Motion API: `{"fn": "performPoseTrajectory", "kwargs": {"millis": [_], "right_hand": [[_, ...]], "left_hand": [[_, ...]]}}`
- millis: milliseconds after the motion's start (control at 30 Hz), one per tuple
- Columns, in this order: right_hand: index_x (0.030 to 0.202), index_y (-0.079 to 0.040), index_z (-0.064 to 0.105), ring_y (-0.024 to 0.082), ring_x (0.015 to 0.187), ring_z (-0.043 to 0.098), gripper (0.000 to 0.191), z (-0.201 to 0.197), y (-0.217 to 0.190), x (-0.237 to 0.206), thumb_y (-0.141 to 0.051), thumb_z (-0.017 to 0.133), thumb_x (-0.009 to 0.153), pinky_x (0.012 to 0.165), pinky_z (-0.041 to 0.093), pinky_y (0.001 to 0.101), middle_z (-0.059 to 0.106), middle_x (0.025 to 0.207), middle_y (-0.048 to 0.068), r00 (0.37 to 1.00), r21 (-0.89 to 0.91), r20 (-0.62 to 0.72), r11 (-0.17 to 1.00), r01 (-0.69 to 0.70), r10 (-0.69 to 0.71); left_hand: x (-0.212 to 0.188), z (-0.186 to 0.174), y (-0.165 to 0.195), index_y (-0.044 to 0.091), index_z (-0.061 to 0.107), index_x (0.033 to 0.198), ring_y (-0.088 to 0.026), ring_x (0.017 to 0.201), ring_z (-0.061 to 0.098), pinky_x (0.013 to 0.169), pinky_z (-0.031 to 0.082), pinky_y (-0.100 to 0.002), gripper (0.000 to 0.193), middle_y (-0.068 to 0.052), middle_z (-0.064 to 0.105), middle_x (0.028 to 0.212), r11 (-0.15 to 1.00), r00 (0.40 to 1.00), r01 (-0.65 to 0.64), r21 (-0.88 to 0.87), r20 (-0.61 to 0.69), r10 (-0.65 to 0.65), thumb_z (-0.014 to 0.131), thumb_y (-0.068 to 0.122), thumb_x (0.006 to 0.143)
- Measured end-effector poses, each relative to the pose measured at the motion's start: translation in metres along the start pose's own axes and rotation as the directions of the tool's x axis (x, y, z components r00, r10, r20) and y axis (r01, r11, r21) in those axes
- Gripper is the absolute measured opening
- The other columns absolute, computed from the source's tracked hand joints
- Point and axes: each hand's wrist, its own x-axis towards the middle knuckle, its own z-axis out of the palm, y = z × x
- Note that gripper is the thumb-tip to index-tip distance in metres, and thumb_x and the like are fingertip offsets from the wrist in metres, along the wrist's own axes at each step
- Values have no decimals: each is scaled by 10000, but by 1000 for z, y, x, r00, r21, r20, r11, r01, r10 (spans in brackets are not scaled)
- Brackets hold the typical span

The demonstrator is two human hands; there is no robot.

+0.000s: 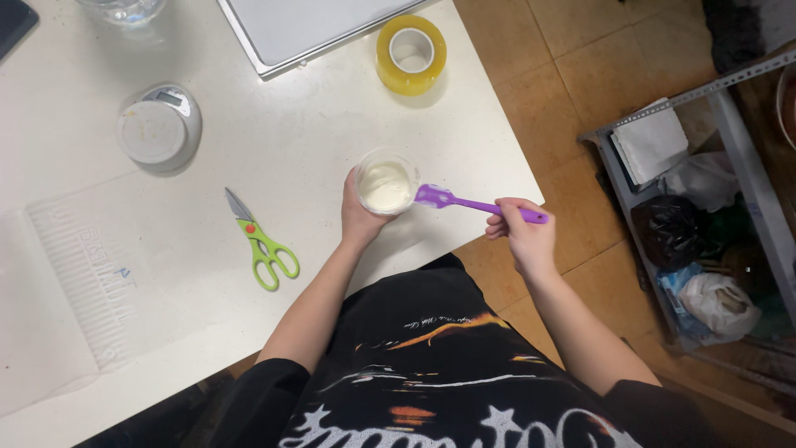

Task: The person holds a small bowl on a white worktable and stirs a thick white mixture inside it with a purple spatula, steadying the bowl with the other hand. They keep stirring for most of the episode, then set the spatula on a tape roll and reach toward items at the far side of the table.

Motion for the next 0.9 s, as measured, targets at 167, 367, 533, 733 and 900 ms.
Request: {"fn": "performPoseTrajectory", "kwargs": {"millis": [167, 367, 533, 733, 900], "right_hand": [[1131, 37, 699, 179, 745, 720, 204, 6, -23, -11, -121, 597, 1053, 707, 615, 314, 726, 872, 121, 975, -20, 114, 981, 193, -189], [1176, -61, 712, 265, 883, 677, 285, 47, -30, -5, -206, 720, 931, 700, 559, 365, 699, 977, 102, 480, -418, 770, 236, 877, -419], [1155, -72, 689, 271, 934, 646, 316, 38, -46, -4, -263, 730, 906, 771, 543, 392, 676, 992, 64, 359, -329, 897, 152, 932, -259], [1147, -78, 696, 254, 938, 646, 314, 25, -72, -9, -276, 713, 903, 779, 551, 382, 680, 981, 50, 325, -307, 934, 132, 942, -149], [1136, -72, 717, 259, 910, 666, 305, 18, -100, -21, -273, 702, 906, 727, 561, 385, 700, 950, 63, 354, -340, 933, 166, 925, -59]], "left_hand": [[2, -6, 1, 58, 318, 1519, -293, 1367, 518, 1121, 447, -390, 1195, -133, 501, 1472, 1000, 999, 0, 16, 53, 0, 992, 319, 568], [7, -9, 1, 51, 339, 1504, -288, 1358, 525, 1110, 455, -387, 1193, -140, 501, 1462, 999, 998, -17, 41, 60, 15, 1003, 344, 558], [8, -9, 2, 67, 389, 1486, -262, 1325, 582, 1100, 478, -374, 1138, -118, 577, 1422, 999, 999, 8, -36, 41, -7, 990, 324, 554], [8, -10, 7, 78, 398, 1471, -250, 1313, 589, 1096, 481, -369, 1121, -102, 589, 1408, 999, 998, 16, -45, 62, -14, 998, 326, 557], [9, -13, 7, 83, 415, 1474, -265, 1333, 581, 1112, 474, -378, 1106, -111, 574, 1430, 999, 998, -14, -29, 65, 15, 998, 319, 565]]}}
